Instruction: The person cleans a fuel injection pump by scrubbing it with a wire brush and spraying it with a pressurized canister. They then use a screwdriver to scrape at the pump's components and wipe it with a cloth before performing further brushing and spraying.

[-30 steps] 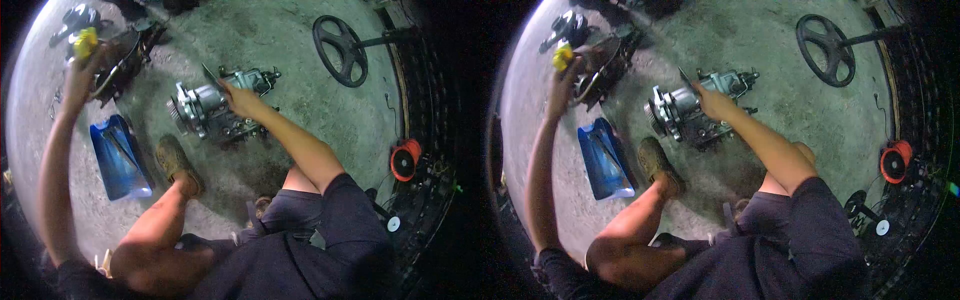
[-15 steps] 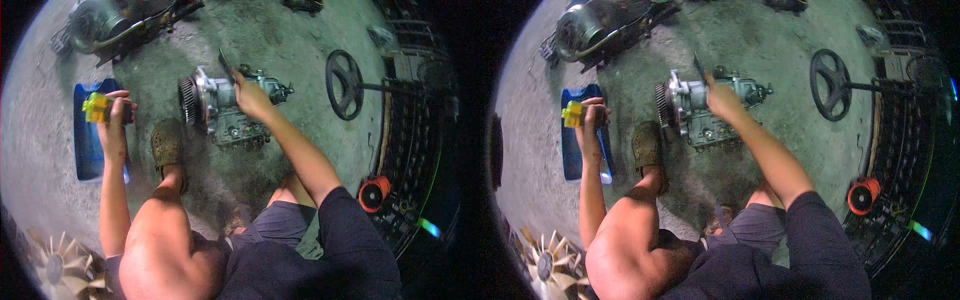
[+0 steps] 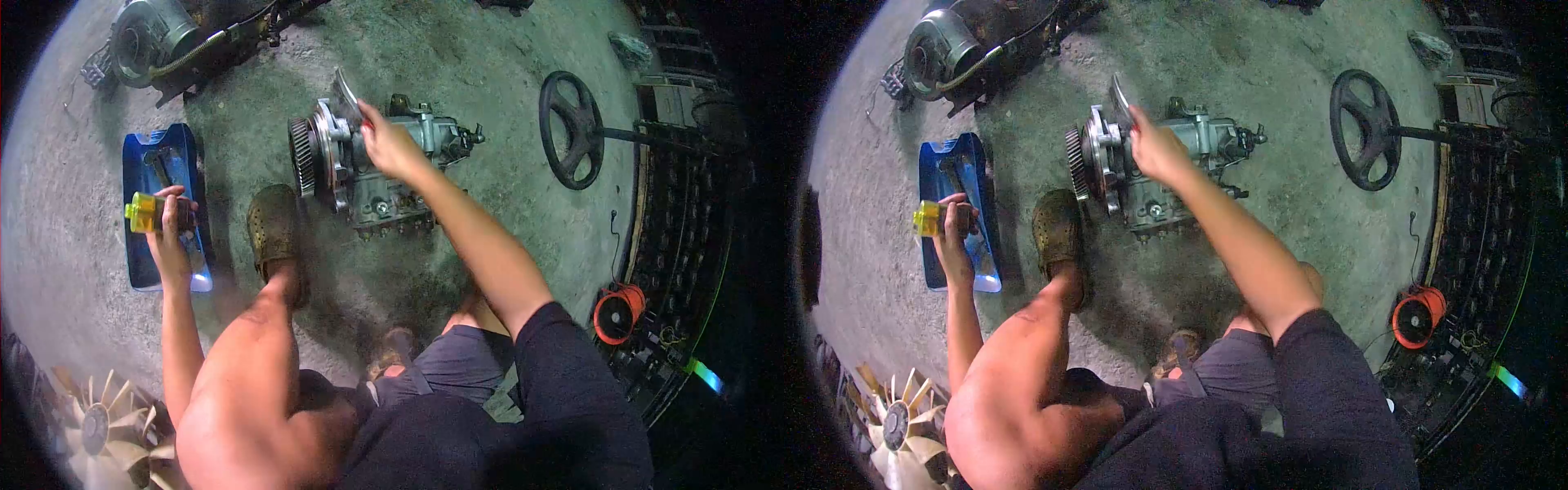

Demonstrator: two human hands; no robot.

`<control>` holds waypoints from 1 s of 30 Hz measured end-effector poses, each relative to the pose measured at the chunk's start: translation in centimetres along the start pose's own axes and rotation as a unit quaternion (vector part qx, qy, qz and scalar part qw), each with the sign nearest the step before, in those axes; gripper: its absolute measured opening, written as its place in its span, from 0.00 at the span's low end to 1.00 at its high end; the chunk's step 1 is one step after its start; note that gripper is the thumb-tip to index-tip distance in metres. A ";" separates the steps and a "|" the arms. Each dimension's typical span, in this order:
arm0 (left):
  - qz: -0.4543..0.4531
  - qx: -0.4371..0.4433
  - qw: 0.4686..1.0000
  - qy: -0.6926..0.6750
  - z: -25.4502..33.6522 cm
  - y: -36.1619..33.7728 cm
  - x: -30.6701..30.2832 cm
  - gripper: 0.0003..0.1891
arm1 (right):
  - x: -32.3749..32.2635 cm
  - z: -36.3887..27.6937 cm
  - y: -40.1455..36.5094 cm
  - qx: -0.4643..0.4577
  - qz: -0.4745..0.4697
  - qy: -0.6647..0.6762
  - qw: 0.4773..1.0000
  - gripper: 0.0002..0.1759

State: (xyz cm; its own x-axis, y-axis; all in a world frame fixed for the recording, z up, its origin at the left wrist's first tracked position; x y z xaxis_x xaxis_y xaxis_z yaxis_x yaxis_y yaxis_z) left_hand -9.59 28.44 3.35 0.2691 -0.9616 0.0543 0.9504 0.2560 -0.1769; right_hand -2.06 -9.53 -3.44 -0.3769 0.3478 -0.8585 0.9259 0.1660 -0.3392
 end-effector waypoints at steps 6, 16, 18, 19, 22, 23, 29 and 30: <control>0.024 0.004 1.000 0.005 -1.5 -1.2 -0.6 0.17 | -0.7 -0.3 -9.6 0.044 -0.005 0.042 0.998 0.30; 0.016 -0.010 1.000 0.005 -1.4 -0.8 1.2 0.17 | 1.6 -1.2 -4.6 0.064 0.039 0.110 0.991 0.31; 0.010 -0.003 1.000 0.012 -1.5 -0.5 1.1 0.18 | 0.4 -2.9 -9.0 0.113 0.000 0.147 0.983 0.31; 0.011 -0.001 1.000 0.010 -1.7 -0.2 0.8 0.18 | 1.6 -3.1 -10.8 0.119 0.021 0.185 0.975 0.31; 0.032 -0.004 0.999 0.004 -2.2 0.5 0.4 0.21 | 3.7 -2.6 -9.6 0.097 0.093 0.216 0.967 0.30; 0.034 -0.001 0.999 0.006 -2.3 0.6 0.5 0.21 | 3.7 -2.2 -8.0 0.108 0.075 0.220 0.967 0.30; 0.018 -0.001 1.000 0.003 -2.2 1.4 0.5 0.22 | 2.3 -1.4 -5.8 0.120 0.043 0.202 0.971 0.29; 0.029 -0.007 1.000 0.003 -2.2 1.5 0.4 0.22 | 2.5 -1.9 -8.2 0.135 0.021 0.195 0.971 0.30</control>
Point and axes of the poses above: each hand's wrist, its own y-axis towards the middle knuckle, its own x-axis out of the palm, z = x × y, the point moved 1 cm from there along y, towards the middle knuckle, and after that the axes turned 15 degrees about -y, right-handed, at the moved point
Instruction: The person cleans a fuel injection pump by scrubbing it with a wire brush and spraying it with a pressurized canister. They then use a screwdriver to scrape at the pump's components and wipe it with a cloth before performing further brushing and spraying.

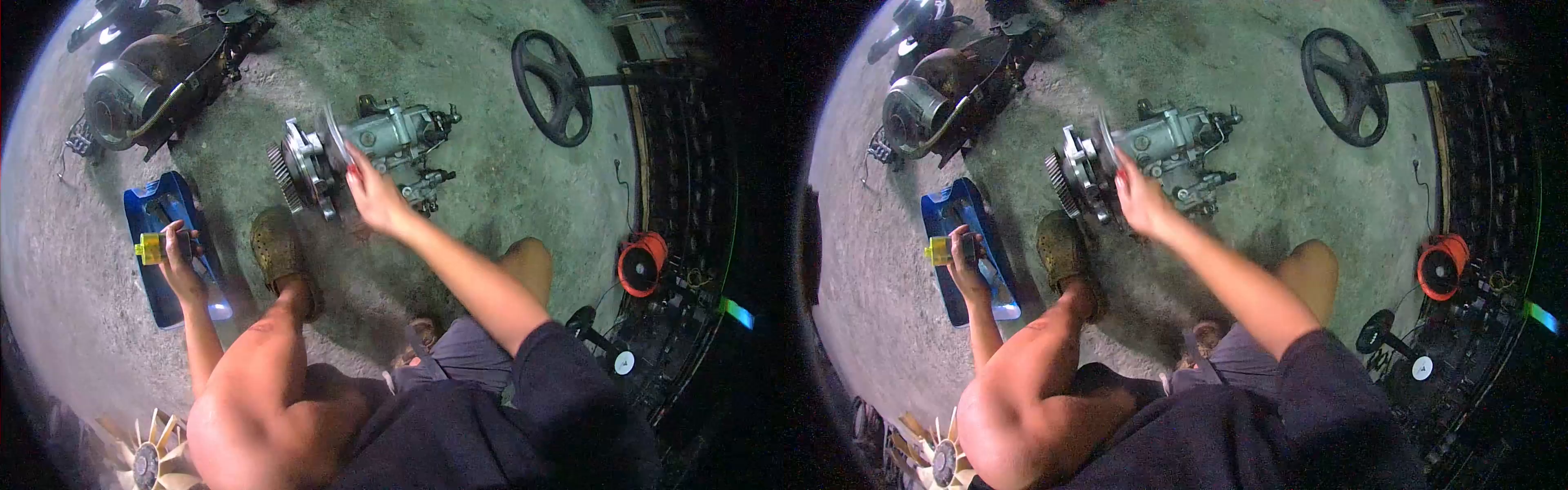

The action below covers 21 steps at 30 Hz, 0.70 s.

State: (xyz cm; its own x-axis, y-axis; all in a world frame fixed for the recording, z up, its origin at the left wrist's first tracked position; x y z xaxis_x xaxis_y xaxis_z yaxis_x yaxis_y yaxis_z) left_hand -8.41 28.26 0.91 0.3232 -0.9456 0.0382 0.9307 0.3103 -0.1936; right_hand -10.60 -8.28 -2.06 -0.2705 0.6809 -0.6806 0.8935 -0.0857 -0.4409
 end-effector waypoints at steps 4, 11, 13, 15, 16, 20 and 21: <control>0.006 -0.011 1.000 0.007 -0.4 -0.2 -0.9 0.22 | 0.9 0.9 -1.4 -0.021 0.012 0.039 0.999 0.31; -0.024 -0.002 1.000 0.003 -1.2 -1.2 -1.0 0.19 | -4.3 -0.9 3.8 -0.104 0.015 -0.097 0.990 0.27; -0.014 -0.003 1.000 -0.005 -1.3 -1.4 -1.1 0.19 | -6.3 -2.0 1.2 -0.101 0.005 -0.067 0.993 0.27; 0.004 0.002 1.000 0.005 -1.0 -1.7 -1.6 0.19 | -6.4 -2.6 -1.2 -0.073 -0.031 0.000 0.997 0.27; 0.007 0.004 1.000 0.012 -0.7 -1.8 -1.7 0.19 | -4.9 -2.9 -0.3 -0.109 -0.006 -0.011 0.994 0.26; -0.011 0.040 0.998 0.054 0.4 -1.2 -3.0 0.18 | -2.5 -4.7 8.3 -0.148 -0.030 -0.074 0.986 0.27; -0.005 0.031 0.998 0.049 0.6 -1.5 -3.1 0.18 | -2.8 -5.7 8.6 -0.149 -0.046 -0.115 0.981 0.28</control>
Point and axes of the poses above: each hand's wrist, its own y-axis towards the middle knuckle, its own x-axis out of the palm, z = x × y, the point moved 1 cm from there along y, towards the middle knuckle, and after that the axes turned 15 degrees about -y, right-handed, at the moved point
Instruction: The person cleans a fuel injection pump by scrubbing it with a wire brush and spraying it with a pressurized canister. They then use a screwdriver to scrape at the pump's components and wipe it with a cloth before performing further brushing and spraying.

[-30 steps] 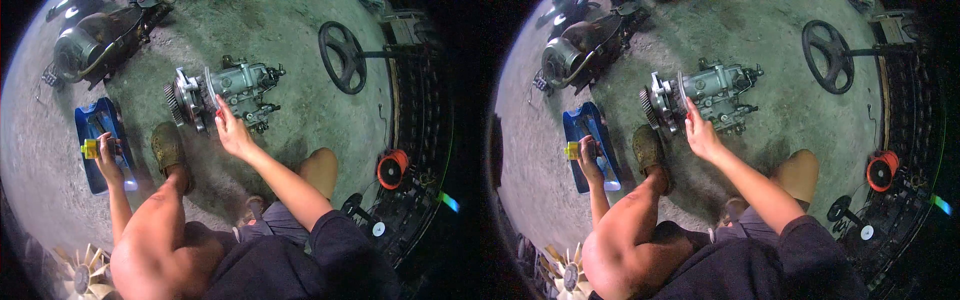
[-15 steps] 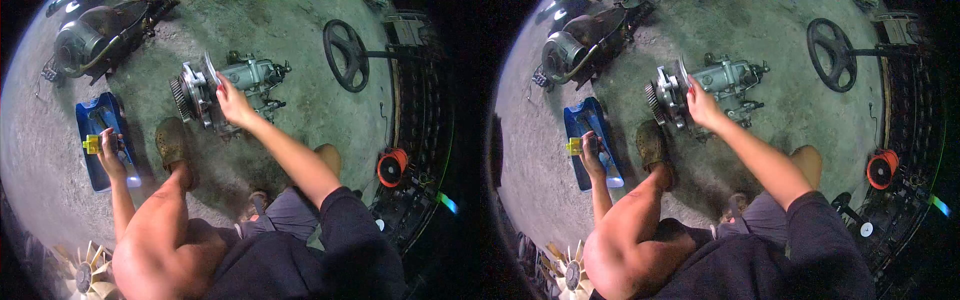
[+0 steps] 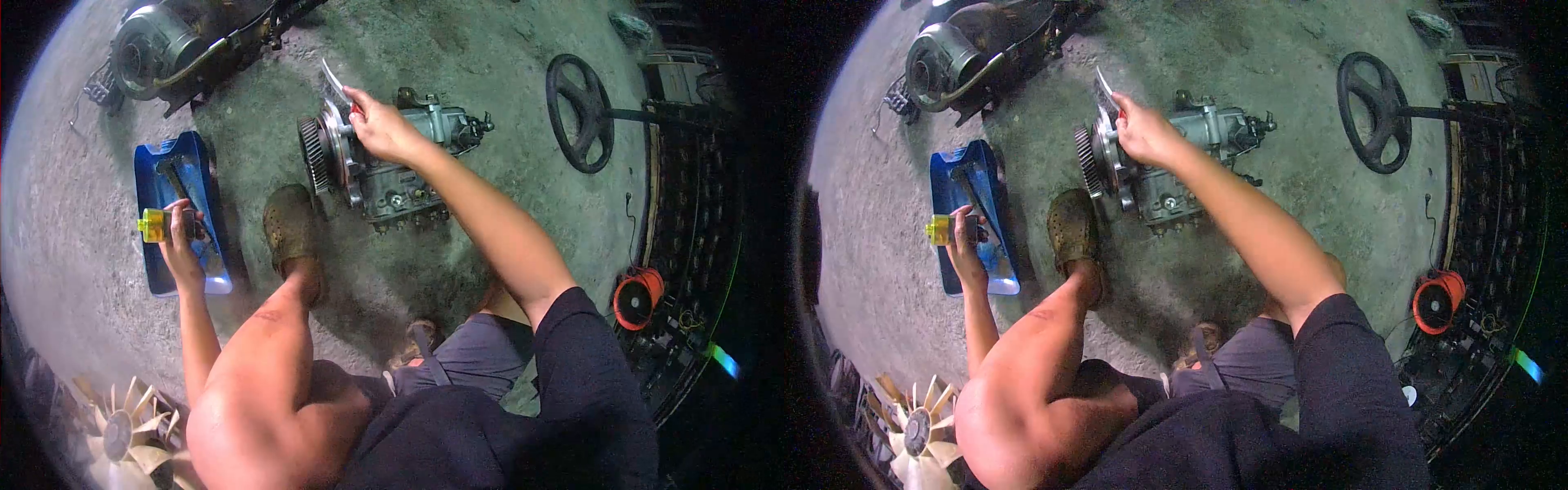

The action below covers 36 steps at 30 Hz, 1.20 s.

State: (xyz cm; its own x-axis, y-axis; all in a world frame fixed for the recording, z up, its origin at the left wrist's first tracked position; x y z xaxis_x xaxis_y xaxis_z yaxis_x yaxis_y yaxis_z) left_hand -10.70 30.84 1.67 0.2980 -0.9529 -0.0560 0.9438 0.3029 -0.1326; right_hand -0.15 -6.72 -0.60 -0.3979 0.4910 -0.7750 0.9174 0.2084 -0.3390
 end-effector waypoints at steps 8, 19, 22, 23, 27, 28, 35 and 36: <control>0.040 -0.047 0.997 -0.054 -1.0 -1.1 -1.1 0.17 | 2.0 1.2 -4.0 0.020 0.033 0.150 0.988 0.29; 0.085 -0.072 0.990 -0.086 -1.7 -1.1 -2.3 0.15 | 1.9 0.5 -4.3 0.014 0.028 0.113 0.993 0.33; 0.076 -0.064 0.992 -0.072 -1.0 -0.9 -1.8 0.16 | 3.5 2.6 1.5 -0.120 0.117 0.060 0.984 0.32; 0.070 -0.066 0.994 -0.060 -0.6 -0.8 -1.7 0.16 | 3.8 3.4 1.0 -0.074 0.078 0.079 0.991 0.32; 0.067 -0.012 0.997 -0.032 -0.2 -0.6 -1.6 0.17 | 0.8 0.3 -6.3 0.061 -0.031 0.191 0.979 0.32; 0.070 -0.021 0.997 -0.029 -0.6 -0.4 -2.2 0.17 | 1.2 0.6 -6.2 0.049 -0.013 0.174 0.983 0.32; 0.071 -0.055 0.995 -0.032 -0.4 0.0 -2.0 0.16 | 2.6 2.5 -0.5 -0.067 0.080 -0.002 0.995 0.31; 0.069 -0.053 0.996 -0.025 -0.2 0.1 -1.5 0.16 | 2.1 1.9 -2.8 -0.039 0.069 0.011 0.997 0.31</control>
Point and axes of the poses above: each hand's wrist, its own y-axis towards the middle knuckle, its own x-axis out of the palm, z = x × y, the point moved 1 cm from there along y, towards the middle knuckle, and after that the axes turned 15 degrees about -y, right-handed, at the moved point
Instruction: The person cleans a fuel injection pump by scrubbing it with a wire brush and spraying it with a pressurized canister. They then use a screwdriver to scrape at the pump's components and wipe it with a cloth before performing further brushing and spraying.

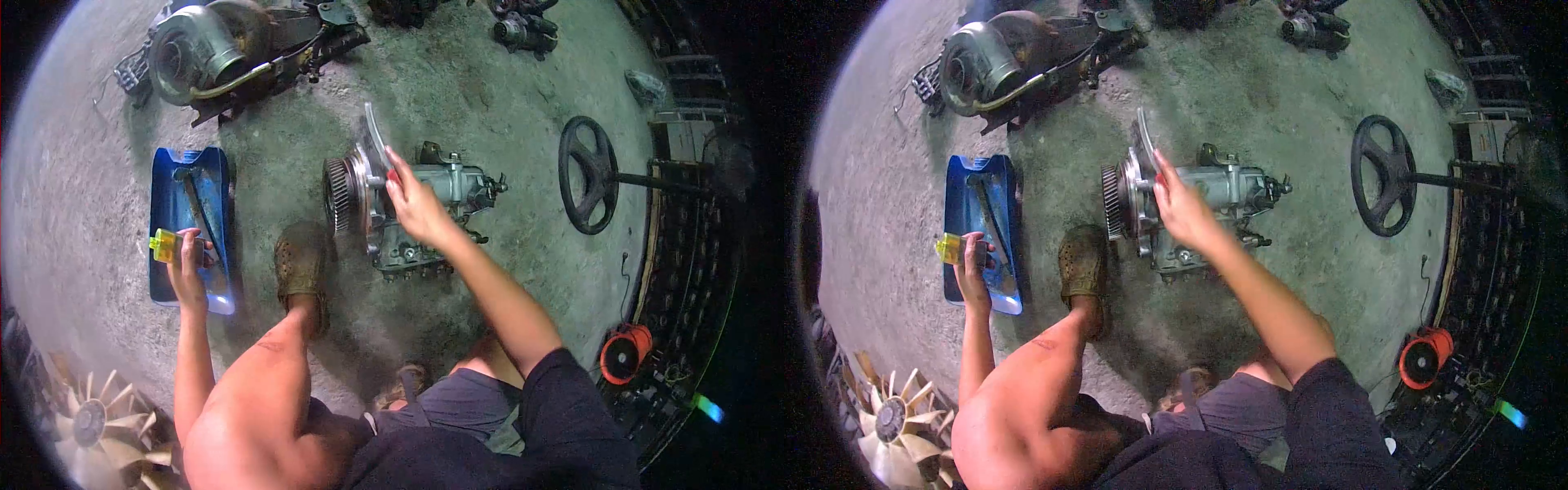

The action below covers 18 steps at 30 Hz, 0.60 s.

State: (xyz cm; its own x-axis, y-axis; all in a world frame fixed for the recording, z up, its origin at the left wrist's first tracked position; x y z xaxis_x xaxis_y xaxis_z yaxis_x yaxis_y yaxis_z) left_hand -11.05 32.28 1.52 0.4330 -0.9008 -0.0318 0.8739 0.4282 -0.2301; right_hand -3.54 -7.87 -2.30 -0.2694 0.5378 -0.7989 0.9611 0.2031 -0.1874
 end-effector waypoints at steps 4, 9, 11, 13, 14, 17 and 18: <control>-0.023 0.023 0.999 0.014 -0.1 0.2 0.3 0.16 | -1.2 -1.1 -6.5 0.111 -0.074 0.101 0.986 0.32; -0.032 -0.019 0.999 -0.028 0.3 0.1 1.8 0.16 | -1.1 0.1 1.1 0.032 -0.059 0.052 0.996 0.32; -0.028 -0.013 0.999 -0.023 -0.3 -0.2 2.0 0.17 | -0.4 0.6 2.2 0.025 -0.056 0.055 0.997 0.31; -0.030 -0.007 0.999 -0.012 -0.4 0.2 2.4 0.18 | -2.5 -1.1 -1.6 0.024 -0.050 0.080 0.995 0.30; -0.035 0.005 0.999 -0.008 -0.2 0.2 2.4 0.18 | -3.6 -2.1 -4.0 0.023 -0.055 0.092 0.994 0.30; -0.044 0.016 0.999 0.016 0.0 0.4 1.7 0.18 | -5.2 -2.1 -8.1 0.047 -0.100 0.091 0.990 0.29; -0.038 0.010 0.999 0.013 0.0 0.4 1.7 0.18 | -4.9 -2.0 -7.0 0.026 -0.118 0.096 0.988 0.29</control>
State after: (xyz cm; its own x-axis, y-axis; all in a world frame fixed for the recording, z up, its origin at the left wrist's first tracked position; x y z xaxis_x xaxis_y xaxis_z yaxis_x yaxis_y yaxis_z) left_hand -10.03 30.94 1.37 0.3592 -0.9323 -0.0410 0.9086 0.3595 -0.2125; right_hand -9.07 -10.26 4.07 -0.4891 0.6270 -0.6063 0.8701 0.3021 -0.3894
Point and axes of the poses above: each hand's wrist, its own y-axis towards the middle knuckle, its own x-axis out of the palm, z = x × y, the point moved 1 cm from there along y, towards the middle knuckle, and after that the axes turned 15 degrees about -y, right-handed, at the moved point
